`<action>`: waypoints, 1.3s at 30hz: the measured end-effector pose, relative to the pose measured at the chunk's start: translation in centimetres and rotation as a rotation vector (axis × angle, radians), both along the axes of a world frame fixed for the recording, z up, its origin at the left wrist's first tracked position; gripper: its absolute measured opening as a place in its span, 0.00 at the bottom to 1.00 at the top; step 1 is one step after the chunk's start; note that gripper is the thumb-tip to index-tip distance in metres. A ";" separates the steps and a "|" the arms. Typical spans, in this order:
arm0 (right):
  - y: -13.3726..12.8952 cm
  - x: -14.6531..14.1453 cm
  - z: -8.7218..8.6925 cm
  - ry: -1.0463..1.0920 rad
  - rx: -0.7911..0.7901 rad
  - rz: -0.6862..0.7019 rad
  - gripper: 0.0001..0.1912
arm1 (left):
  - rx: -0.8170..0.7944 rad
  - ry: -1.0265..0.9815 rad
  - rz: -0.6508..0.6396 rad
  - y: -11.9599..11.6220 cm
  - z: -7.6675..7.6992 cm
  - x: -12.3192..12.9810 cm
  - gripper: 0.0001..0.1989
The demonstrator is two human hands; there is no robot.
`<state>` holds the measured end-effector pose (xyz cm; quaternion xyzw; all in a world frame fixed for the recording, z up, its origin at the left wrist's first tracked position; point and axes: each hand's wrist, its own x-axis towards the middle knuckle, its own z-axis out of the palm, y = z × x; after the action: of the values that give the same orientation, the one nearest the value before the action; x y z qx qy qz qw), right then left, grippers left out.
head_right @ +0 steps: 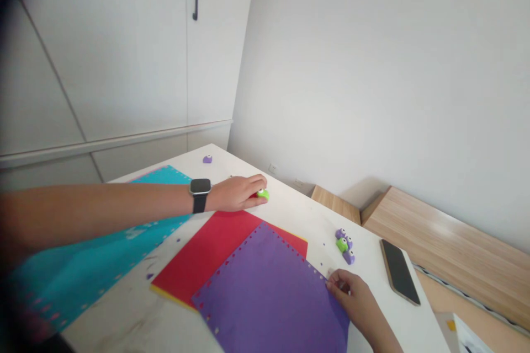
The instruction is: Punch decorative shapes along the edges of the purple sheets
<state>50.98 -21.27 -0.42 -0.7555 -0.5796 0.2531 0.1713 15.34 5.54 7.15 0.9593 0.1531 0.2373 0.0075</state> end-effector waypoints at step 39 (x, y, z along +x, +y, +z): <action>0.1 -0.9 0.7 0.078 0.109 -0.111 0.09 | 0.069 0.045 -0.382 -4.4 -3.7 22.8 0.21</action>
<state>50.03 -21.16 0.28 -0.7656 -0.5425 0.2407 0.2483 38.11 1.10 3.50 0.9757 -0.0397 0.2151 0.0160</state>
